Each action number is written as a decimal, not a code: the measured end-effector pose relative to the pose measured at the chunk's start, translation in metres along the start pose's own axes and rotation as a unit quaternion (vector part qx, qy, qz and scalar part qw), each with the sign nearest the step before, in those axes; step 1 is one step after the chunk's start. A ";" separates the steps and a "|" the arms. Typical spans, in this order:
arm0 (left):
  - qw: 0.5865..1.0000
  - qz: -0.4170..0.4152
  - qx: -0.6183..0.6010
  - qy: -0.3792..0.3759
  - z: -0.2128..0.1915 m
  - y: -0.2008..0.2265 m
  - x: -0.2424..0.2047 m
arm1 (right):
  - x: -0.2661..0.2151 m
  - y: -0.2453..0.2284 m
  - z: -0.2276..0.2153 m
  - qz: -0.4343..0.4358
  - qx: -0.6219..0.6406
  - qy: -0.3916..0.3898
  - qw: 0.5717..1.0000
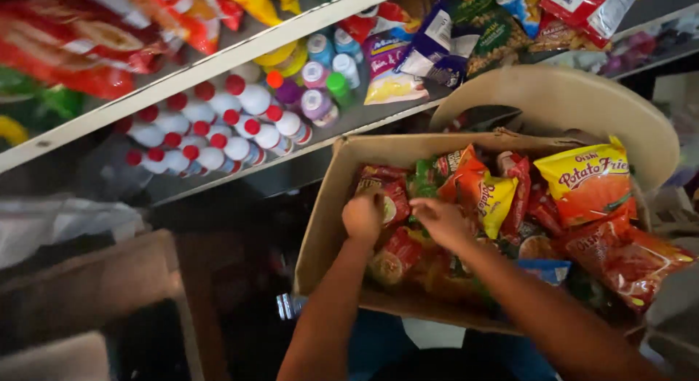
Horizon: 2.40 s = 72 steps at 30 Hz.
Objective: Stocking and organizing snack bags on a grocery store shelf from a cardboard box.
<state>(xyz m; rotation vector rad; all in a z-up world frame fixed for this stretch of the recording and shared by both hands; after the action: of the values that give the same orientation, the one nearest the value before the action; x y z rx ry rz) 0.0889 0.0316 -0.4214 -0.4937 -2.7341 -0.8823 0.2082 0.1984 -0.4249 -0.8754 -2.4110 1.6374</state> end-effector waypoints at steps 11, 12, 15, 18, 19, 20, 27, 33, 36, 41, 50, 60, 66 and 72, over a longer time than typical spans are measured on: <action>0.980 0.095 0.131 -0.118 0.090 -0.077 -0.022 | -0.017 0.147 0.083 -0.019 -0.032 0.013 0.999; 0.982 0.121 0.103 -0.104 0.073 -0.056 -0.012 | -0.016 0.161 0.091 -0.049 -0.032 0.019 0.998; 0.945 0.051 0.162 -0.278 0.092 -0.073 -0.022 | -0.022 0.123 0.081 -0.072 -0.076 0.040 0.994; 0.920 0.010 0.207 -0.332 0.115 -0.107 -0.040 | -0.019 0.090 0.081 -0.124 -0.133 0.048 0.982; 0.921 0.009 0.207 -0.331 0.115 -0.117 -0.043 | -0.018 0.074 0.078 -0.126 -0.133 0.048 0.982; 0.925 -0.071 0.195 -0.317 0.114 -0.128 -0.047 | -0.018 0.056 0.077 -0.159 -0.159 0.027 0.974; 0.930 -0.231 0.135 -0.252 0.123 -0.145 -0.037 | -0.021 0.129 0.121 -0.159 -0.362 -0.126 0.910; 0.940 -0.262 0.080 -0.205 0.134 -0.129 -0.025 | -0.022 0.142 0.121 0.091 -0.062 -0.080 0.991; 0.942 -0.280 0.051 -0.176 0.135 -0.122 -0.022 | -0.019 0.155 0.123 0.205 0.097 -0.059 0.972; 0.945 -0.255 0.054 -0.196 0.107 -0.087 -0.019 | 0.000 0.235 0.146 0.072 0.160 -0.057 0.983; 0.974 -0.123 -0.184 -0.053 -0.030 0.026 -0.049 | -0.034 0.059 0.046 0.411 0.423 -0.051 0.806; 0.895 -0.141 -0.423 0.023 -0.082 0.088 -0.108 | -0.083 -0.099 -0.075 0.168 0.510 0.048 0.842; 0.706 -0.318 -0.626 0.099 -0.179 0.161 -0.052 | -0.065 -0.146 -0.130 -0.038 0.451 0.067 0.889; 0.882 0.088 -0.420 0.195 -0.291 0.219 0.010 | -0.049 -0.253 -0.171 -0.211 0.402 0.116 0.884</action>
<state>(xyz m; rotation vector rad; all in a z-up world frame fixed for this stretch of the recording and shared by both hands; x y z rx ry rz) 0.1949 0.0264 -0.0726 -0.6004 -1.8063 -1.8618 0.2131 0.2489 -0.1200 -0.3345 -1.3848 1.9268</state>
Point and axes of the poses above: each hand's wrist, its own x-axis towards the middle knuckle, its own z-axis out of the palm, y = z × x, the point moved 1 cm from there along x, towards the middle knuckle, and after that the axes turned 15 degrees about y, right-handed, at the moved point
